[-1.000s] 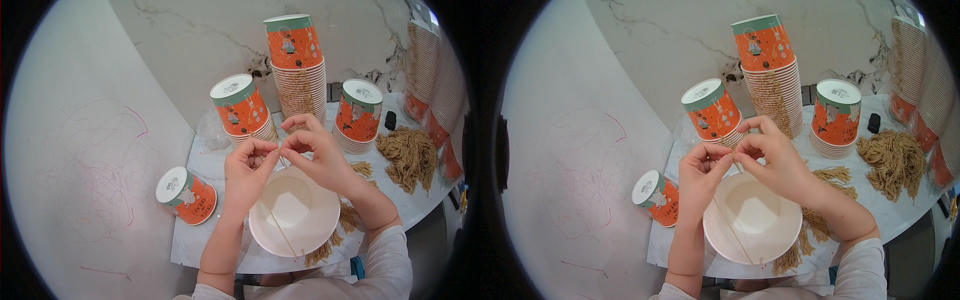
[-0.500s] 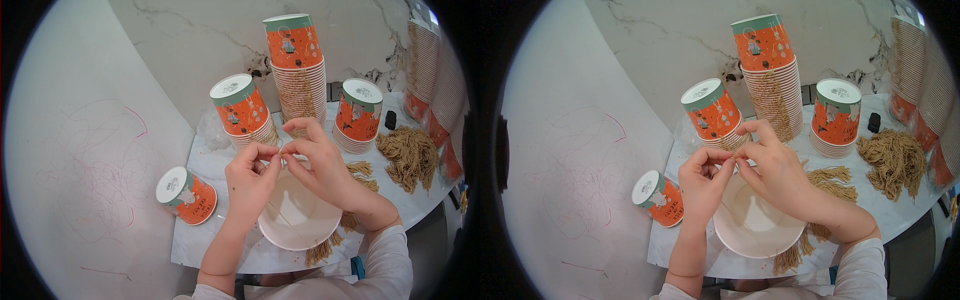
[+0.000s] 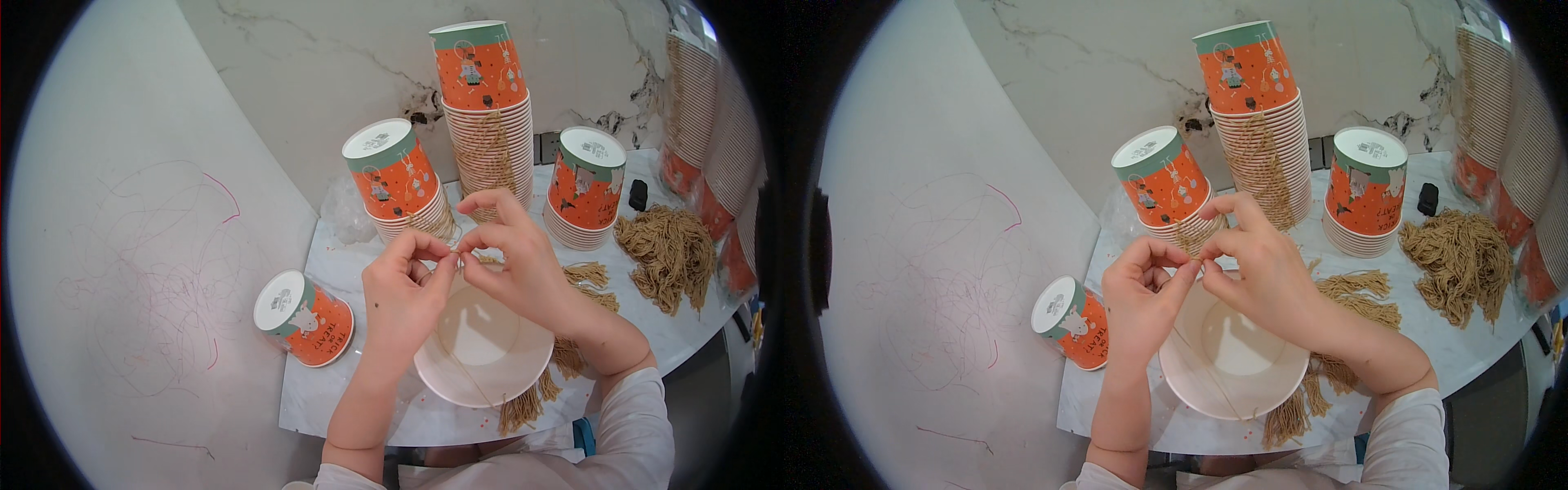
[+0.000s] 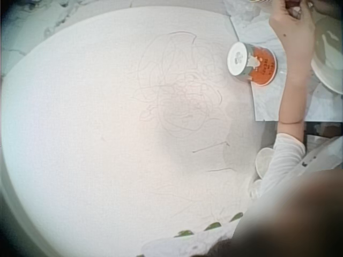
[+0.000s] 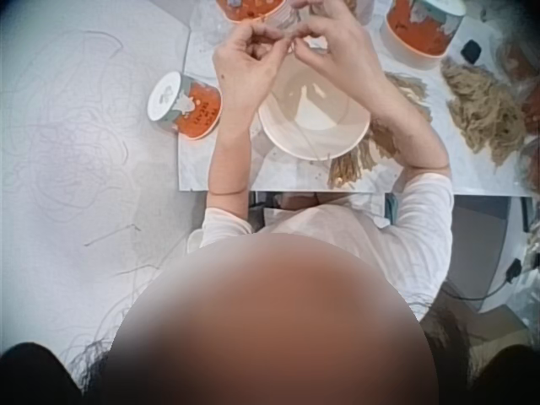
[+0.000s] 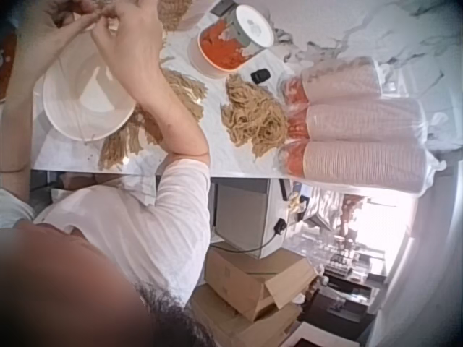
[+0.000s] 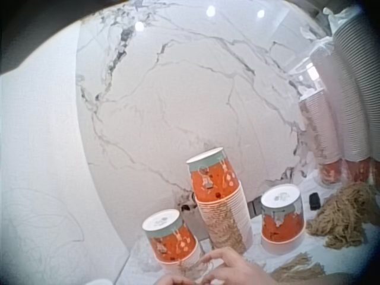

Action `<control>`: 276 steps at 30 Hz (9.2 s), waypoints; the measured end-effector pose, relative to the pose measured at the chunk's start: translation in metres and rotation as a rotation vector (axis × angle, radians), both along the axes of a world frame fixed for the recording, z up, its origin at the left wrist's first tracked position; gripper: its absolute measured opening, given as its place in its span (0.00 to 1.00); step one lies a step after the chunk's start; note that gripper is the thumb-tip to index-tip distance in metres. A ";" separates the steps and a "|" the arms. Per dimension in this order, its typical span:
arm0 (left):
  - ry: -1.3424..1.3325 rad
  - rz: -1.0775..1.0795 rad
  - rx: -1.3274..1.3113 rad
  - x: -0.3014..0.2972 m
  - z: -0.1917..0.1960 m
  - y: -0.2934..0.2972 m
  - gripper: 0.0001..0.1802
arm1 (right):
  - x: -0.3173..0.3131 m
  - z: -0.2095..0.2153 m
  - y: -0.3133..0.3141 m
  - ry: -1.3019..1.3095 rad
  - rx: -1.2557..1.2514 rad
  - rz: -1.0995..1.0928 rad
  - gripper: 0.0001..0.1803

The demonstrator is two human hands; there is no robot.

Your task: Attaching brown fibrous material to paper cups using thin white string.

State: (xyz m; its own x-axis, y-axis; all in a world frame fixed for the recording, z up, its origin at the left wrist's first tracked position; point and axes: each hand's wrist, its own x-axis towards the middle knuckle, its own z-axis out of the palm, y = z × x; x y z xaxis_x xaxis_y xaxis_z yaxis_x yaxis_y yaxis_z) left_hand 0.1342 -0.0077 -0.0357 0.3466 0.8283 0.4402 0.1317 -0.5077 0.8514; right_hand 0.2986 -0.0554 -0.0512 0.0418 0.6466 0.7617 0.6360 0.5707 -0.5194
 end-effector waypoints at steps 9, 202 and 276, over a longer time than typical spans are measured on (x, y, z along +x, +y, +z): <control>0.092 -0.027 0.096 -0.009 -0.005 0.009 0.04 | 0.003 0.003 0.001 0.093 -0.151 0.113 0.05; -0.075 -0.462 -0.384 -0.079 0.030 0.036 0.18 | 0.014 0.007 0.006 0.206 -0.757 0.611 0.06; 0.165 -0.047 0.599 -0.022 0.001 0.034 0.12 | 0.032 0.011 0.010 1.196 -0.282 0.669 0.30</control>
